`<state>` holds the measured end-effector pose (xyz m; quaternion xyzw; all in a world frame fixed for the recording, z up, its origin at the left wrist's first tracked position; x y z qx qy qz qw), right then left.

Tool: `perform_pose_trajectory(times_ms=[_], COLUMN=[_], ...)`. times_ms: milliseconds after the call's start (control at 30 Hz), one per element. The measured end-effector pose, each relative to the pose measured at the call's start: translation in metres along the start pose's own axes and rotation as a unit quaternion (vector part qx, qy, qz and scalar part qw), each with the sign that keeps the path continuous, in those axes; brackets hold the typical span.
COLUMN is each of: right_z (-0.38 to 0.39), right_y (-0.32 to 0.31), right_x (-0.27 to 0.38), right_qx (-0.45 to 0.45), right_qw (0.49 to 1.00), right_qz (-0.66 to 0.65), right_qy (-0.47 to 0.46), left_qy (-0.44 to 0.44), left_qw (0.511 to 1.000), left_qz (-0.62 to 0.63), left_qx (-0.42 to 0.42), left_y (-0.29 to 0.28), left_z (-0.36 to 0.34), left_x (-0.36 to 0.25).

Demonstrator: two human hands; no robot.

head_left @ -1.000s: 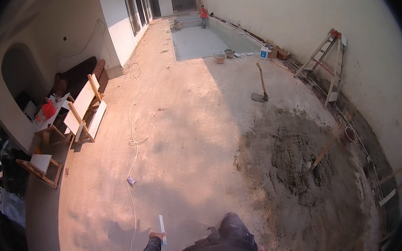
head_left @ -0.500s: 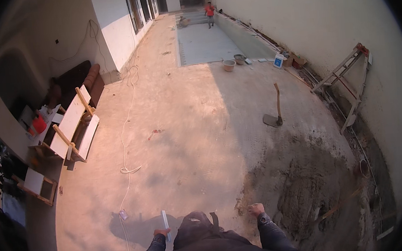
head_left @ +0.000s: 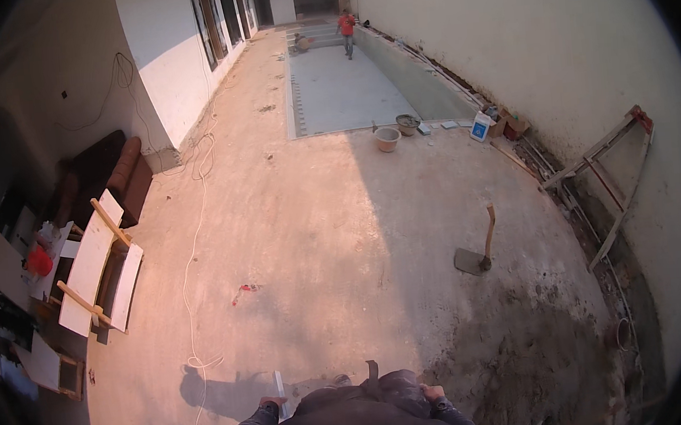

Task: The person uses an angle grinder to cut several thin rectangular tiles while kneeling on a concrete surface, then holds up and rotates a cut piece.

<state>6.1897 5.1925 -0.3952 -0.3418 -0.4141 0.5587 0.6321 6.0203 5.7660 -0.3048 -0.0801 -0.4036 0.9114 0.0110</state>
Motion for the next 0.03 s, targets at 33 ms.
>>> perform_pose_trajectory(times_ms=[33], right_z=[-0.0254], right_y=[0.0091], right_x=[0.0262], right_qx=[0.015], right_qw=[1.0], right_qz=[-0.011], right_qy=[-0.014], left_qy=[0.048], left_qw=[0.998], left_qz=[-0.01], left_qx=[-0.031], left_y=[-0.031], left_z=[-0.0176], left_x=[-0.0422])
Point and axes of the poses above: each hand's wrist, its own z-axis away from the middle knuckle, its own y-axis out of the palm, x = y × z, the point moved 4 cm from there along -z, towards the middle knuckle, and after that the axes turned 10 degrees about -x, right-handed, at the moved point
